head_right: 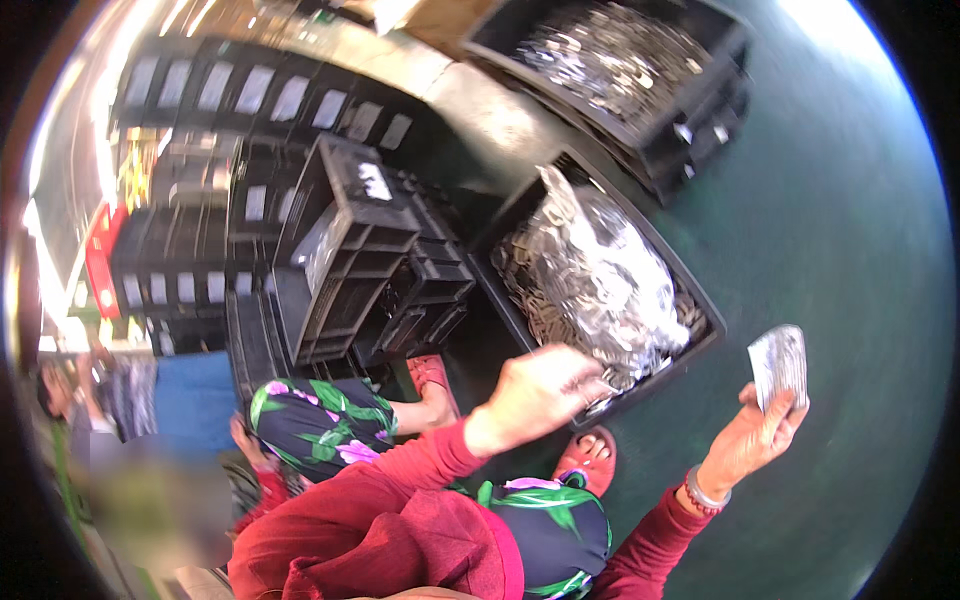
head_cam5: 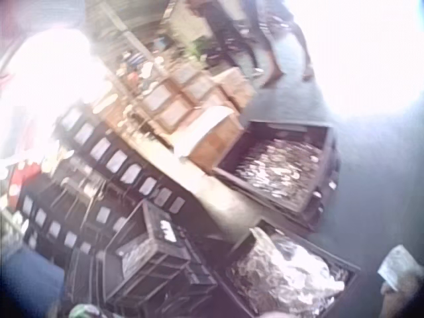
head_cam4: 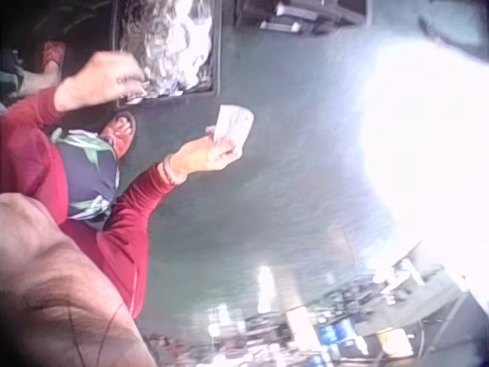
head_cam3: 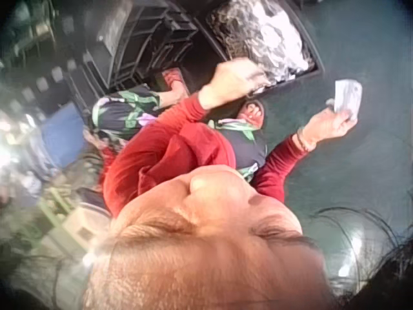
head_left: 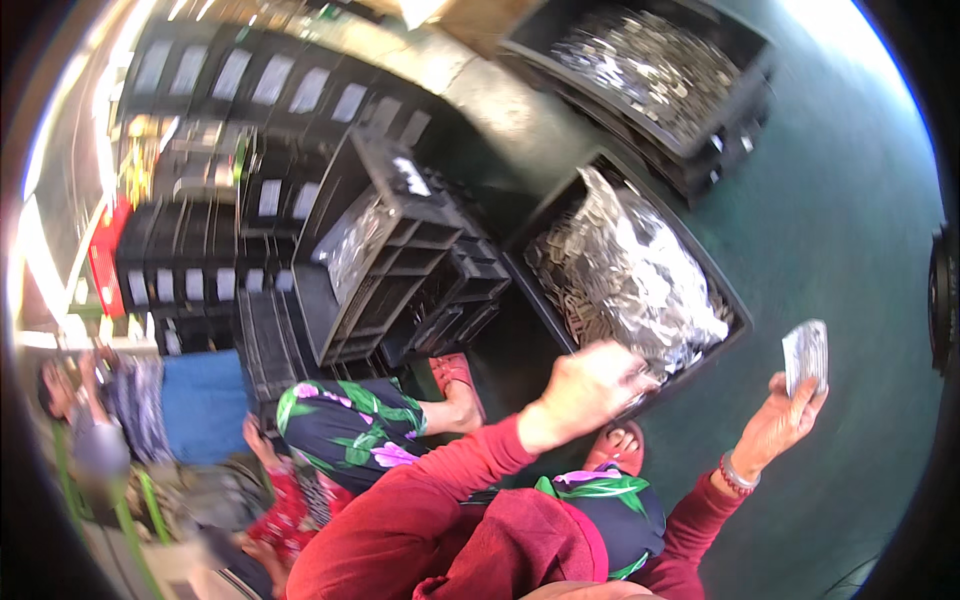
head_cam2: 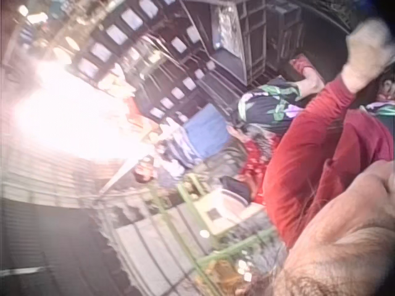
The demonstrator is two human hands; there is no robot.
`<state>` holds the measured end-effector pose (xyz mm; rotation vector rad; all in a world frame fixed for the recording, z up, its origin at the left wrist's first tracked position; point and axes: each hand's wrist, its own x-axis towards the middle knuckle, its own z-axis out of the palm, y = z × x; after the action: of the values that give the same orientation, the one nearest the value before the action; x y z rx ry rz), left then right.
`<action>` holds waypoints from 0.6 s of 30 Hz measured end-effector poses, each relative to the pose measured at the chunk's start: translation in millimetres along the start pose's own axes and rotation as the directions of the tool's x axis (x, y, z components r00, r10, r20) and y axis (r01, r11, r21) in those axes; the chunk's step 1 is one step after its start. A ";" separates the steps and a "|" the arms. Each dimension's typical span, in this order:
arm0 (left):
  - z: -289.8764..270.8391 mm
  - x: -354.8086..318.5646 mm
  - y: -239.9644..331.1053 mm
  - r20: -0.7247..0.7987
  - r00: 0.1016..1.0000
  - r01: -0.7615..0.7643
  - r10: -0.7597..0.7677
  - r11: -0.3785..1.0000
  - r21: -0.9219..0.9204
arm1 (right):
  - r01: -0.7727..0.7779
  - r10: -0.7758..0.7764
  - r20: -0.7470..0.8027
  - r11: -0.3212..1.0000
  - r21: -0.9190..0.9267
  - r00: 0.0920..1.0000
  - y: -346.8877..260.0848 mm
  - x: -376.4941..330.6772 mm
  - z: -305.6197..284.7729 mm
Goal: The person sits on the floor and packs small metallic items from black bins into clear plastic bags. They handle labels, place them on the bags, and organize the filled bags into bins and cardboard boxes.
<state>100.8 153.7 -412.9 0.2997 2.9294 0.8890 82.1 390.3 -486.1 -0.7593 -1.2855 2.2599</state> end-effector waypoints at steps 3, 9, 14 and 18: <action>-50.1 18.8 -86.4 -0.351 0.923 0.169 -0.159 0.986 -0.003 | -0.078 0.074 0.056 0.995 0.069 0.996 9.3 15.5 8.6; -53.6 54.6 -188.3 -0.513 0.834 0.140 -0.202 0.978 -0.156 | -0.262 0.258 0.274 0.965 -0.025 0.926 37.2 47.1 -35.2; -9.8 85.8 -224.4 -0.370 0.722 0.643 -0.584 0.765 0.047 | -0.008 0.046 0.094 0.929 -0.371 0.995 7.8 -21.6 32.1; 1.8 68.0 -212.0 -0.488 0.751 0.546 -0.444 0.834 0.082 | -0.537 0.519 -0.150 0.772 -0.338 0.841 56.3 -34.6 -4.7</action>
<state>-0.9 -4.0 -532.8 -0.7727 3.2436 0.6056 105.9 345.5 -528.7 -1.4690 -1.6623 2.4092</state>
